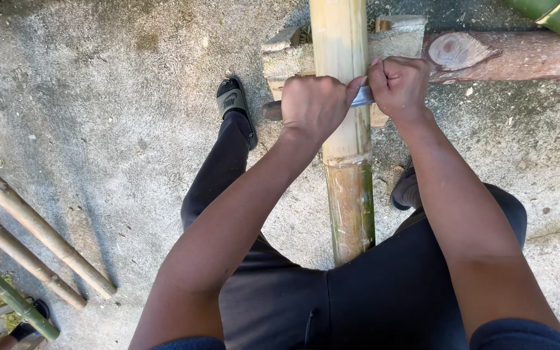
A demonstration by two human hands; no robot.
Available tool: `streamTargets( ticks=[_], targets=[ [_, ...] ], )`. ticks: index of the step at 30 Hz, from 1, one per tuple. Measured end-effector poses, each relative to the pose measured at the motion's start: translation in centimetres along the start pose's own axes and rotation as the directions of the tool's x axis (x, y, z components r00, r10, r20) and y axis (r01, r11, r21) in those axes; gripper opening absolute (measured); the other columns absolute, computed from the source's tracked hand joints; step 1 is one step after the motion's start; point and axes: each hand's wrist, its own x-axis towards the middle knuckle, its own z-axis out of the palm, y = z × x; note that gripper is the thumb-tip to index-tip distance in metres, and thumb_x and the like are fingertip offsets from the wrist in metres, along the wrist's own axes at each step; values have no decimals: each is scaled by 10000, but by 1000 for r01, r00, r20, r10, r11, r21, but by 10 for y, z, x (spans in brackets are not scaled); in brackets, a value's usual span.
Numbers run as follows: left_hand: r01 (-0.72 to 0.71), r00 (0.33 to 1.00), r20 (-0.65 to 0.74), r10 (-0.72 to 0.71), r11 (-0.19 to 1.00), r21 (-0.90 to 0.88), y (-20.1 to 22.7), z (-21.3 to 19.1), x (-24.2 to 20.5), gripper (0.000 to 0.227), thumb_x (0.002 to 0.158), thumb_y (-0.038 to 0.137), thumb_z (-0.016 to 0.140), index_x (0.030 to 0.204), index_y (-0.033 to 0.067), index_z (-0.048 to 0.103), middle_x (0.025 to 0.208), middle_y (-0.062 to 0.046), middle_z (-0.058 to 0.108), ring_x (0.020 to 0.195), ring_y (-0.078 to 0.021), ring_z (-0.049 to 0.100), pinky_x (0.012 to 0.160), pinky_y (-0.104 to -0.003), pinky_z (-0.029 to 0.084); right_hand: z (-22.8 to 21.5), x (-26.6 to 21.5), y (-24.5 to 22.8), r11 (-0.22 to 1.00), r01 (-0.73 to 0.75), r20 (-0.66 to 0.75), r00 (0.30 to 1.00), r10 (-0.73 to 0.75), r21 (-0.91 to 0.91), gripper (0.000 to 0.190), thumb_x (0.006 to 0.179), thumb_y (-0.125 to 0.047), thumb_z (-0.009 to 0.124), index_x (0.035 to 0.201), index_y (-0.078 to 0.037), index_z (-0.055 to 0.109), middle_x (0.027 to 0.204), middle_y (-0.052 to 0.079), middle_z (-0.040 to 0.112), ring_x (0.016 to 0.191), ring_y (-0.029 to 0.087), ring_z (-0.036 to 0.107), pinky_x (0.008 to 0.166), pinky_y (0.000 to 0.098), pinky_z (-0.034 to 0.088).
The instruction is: Strip or peel the outer layer of a bamboo pole using a knife.
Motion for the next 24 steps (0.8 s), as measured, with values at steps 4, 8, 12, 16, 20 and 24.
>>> streamTargets(
  ticks=[4, 8, 12, 16, 20, 24],
  targets=[
    [10, 1000, 6, -10, 1000, -21, 0, 0, -7, 766, 1055, 611, 300, 425, 259, 557, 366, 71, 478, 303, -67, 428, 335, -277, 321, -3, -1, -4, 999, 12, 17, 1000, -12, -31, 435, 1040, -48, 687, 616, -40, 591, 544, 81, 546, 428, 171, 490, 452, 339, 342],
    [27, 998, 53, -22, 996, -91, 3, 6, -21, 752, 1050, 601, 312, 430, 242, 541, 358, 69, 465, 284, -59, 416, 295, -284, 307, -10, -11, -13, 997, 74, 67, 995, -72, -29, 443, 1035, -39, 668, 602, -59, 577, 535, 71, 537, 440, 178, 501, 465, 349, 367],
    [1, 998, -63, -7, 996, -94, 4, 7, -28, 724, 1050, 592, 315, 442, 248, 505, 374, 67, 436, 298, -67, 375, 301, -296, 293, -15, -18, -24, 990, 79, 45, 996, -74, -116, 446, 1020, -58, 687, 599, -33, 540, 555, 95, 524, 475, 210, 513, 493, 373, 378],
    [4, 995, 104, 5, 997, -79, 1, 12, -11, 769, 1067, 610, 281, 439, 225, 501, 384, 92, 404, 308, -53, 359, 307, -289, 285, 0, -14, 9, 995, 29, 58, 998, -24, -96, 472, 1073, -38, 645, 604, -93, 619, 501, 27, 536, 419, 139, 526, 416, 325, 371],
    [8, 1000, -10, -9, 998, -58, 0, 24, 1, 750, 1052, 593, 295, 438, 234, 534, 371, 57, 398, 314, -92, 373, 338, -301, 287, 3, -7, 7, 997, -4, 11, 1000, 5, -78, 419, 1057, -71, 662, 641, -79, 622, 564, 33, 568, 452, 144, 537, 450, 321, 380],
    [-41, 999, -22, 40, 999, -20, 4, 20, -19, 753, 1044, 584, 312, 429, 210, 533, 363, 81, 459, 280, -61, 411, 292, -299, 319, -2, -21, 11, 989, 95, 63, 994, -88, -113, 487, 1035, -55, 651, 557, -100, 567, 488, 27, 506, 414, 151, 504, 438, 324, 362]
  ],
)
